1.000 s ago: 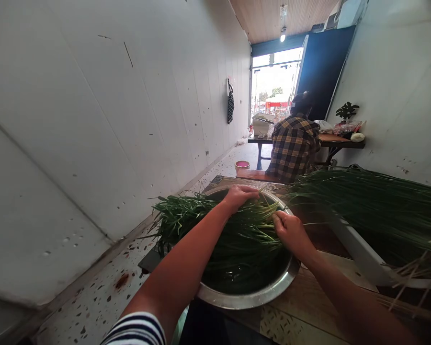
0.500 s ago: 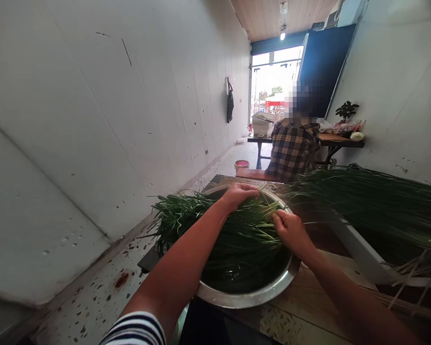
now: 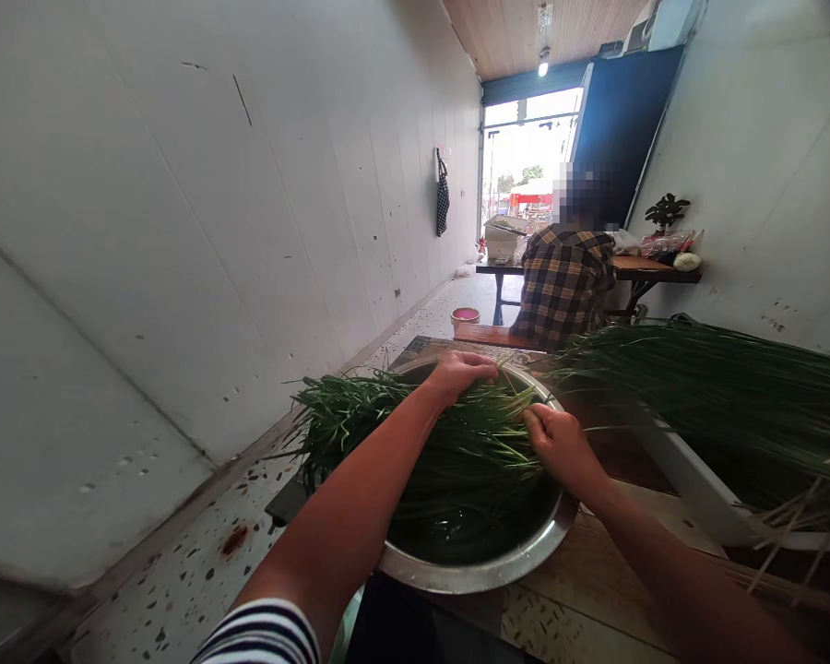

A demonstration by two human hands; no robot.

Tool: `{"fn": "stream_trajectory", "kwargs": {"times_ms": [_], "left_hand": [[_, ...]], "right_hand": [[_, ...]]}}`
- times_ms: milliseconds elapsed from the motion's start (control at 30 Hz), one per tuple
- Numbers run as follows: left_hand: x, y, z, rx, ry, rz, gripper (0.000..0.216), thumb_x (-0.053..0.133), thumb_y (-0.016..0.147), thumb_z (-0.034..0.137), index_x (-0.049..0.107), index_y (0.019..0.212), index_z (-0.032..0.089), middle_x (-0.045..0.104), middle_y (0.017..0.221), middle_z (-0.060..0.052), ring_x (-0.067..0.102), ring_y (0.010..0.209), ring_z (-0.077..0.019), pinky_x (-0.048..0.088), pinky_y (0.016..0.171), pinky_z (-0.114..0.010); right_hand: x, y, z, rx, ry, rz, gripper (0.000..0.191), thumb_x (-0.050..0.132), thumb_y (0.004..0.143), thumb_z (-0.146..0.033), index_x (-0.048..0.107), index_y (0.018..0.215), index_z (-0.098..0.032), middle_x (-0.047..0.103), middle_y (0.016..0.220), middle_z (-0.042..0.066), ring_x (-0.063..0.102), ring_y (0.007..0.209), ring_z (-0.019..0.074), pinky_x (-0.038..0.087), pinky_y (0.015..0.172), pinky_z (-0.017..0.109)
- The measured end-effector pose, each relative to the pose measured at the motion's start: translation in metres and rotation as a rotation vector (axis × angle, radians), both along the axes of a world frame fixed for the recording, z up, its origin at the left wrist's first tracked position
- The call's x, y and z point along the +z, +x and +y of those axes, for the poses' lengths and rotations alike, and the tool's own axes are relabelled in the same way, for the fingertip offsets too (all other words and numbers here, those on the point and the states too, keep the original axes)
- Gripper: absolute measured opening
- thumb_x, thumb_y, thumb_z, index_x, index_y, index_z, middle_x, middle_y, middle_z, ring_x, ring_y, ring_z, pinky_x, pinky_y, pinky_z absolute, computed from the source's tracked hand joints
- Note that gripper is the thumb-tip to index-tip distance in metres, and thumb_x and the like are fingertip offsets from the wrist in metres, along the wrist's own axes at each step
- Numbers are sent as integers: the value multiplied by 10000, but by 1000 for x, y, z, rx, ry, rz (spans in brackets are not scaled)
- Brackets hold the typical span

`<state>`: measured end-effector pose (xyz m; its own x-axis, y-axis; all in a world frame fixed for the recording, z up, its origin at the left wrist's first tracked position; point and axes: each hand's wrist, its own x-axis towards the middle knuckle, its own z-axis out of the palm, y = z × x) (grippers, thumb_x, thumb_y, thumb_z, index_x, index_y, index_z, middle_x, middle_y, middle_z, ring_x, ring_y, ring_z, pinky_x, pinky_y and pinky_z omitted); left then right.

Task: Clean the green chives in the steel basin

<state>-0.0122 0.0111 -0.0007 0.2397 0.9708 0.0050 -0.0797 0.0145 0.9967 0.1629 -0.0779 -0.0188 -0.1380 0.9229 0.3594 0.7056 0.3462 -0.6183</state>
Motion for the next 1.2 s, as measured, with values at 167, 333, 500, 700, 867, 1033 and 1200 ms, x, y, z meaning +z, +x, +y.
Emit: {"fn": "stream_trajectory", "kwargs": {"times_ms": [167,333,500,700,867,1033,1200], "left_hand": [[0,1,1,9,-6,7,243,785,567,257,706,739,104,669,665,-46,556,553,-83,485,595,-235],[2,1,-1,-1,8,13,235,774,584,271,704,717,92,658,647,-48,551,551,-84,480,591,-235],[2,0,1,11,2,16,238,778,580,259,703,731,92,662,662,-57,565,567,-95,486,600,-245],[1,0,0,-7,19,23,234,773,588,265,703,728,91,668,671,-58,558,566,-89,480,597,-235],[4,1,-2,-1,2,17,234,781,572,254,704,728,97,664,654,-48,558,557,-90,485,602,-242],[4,2,-2,40,-26,13,226,780,571,240,699,728,98,664,650,-46,552,546,-88,481,590,-245],[2,1,-1,15,2,26,193,767,584,236,702,705,100,657,632,-38,544,538,-81,472,589,-235]], "right_hand": [[1,0,-1,-3,15,10,295,390,812,-315,458,547,-205,477,490,-8,388,485,114,281,483,241],[2,-1,-2,13,13,23,292,377,816,-315,491,572,-203,483,497,-7,407,496,117,285,484,237],[0,-1,-1,12,15,23,306,375,818,-329,487,563,-201,473,497,-8,395,488,114,280,480,240],[-1,0,0,2,11,17,301,390,812,-327,521,575,-196,478,491,-8,391,485,114,283,479,240],[0,0,0,6,9,22,302,397,811,-312,549,580,-190,507,503,-1,405,488,111,284,478,236],[0,0,-1,4,7,36,308,394,816,-321,552,586,-191,458,474,-17,363,462,103,256,446,233],[1,-1,-1,4,14,36,301,388,811,-326,513,569,-198,439,475,-18,356,469,105,252,452,236]]}}
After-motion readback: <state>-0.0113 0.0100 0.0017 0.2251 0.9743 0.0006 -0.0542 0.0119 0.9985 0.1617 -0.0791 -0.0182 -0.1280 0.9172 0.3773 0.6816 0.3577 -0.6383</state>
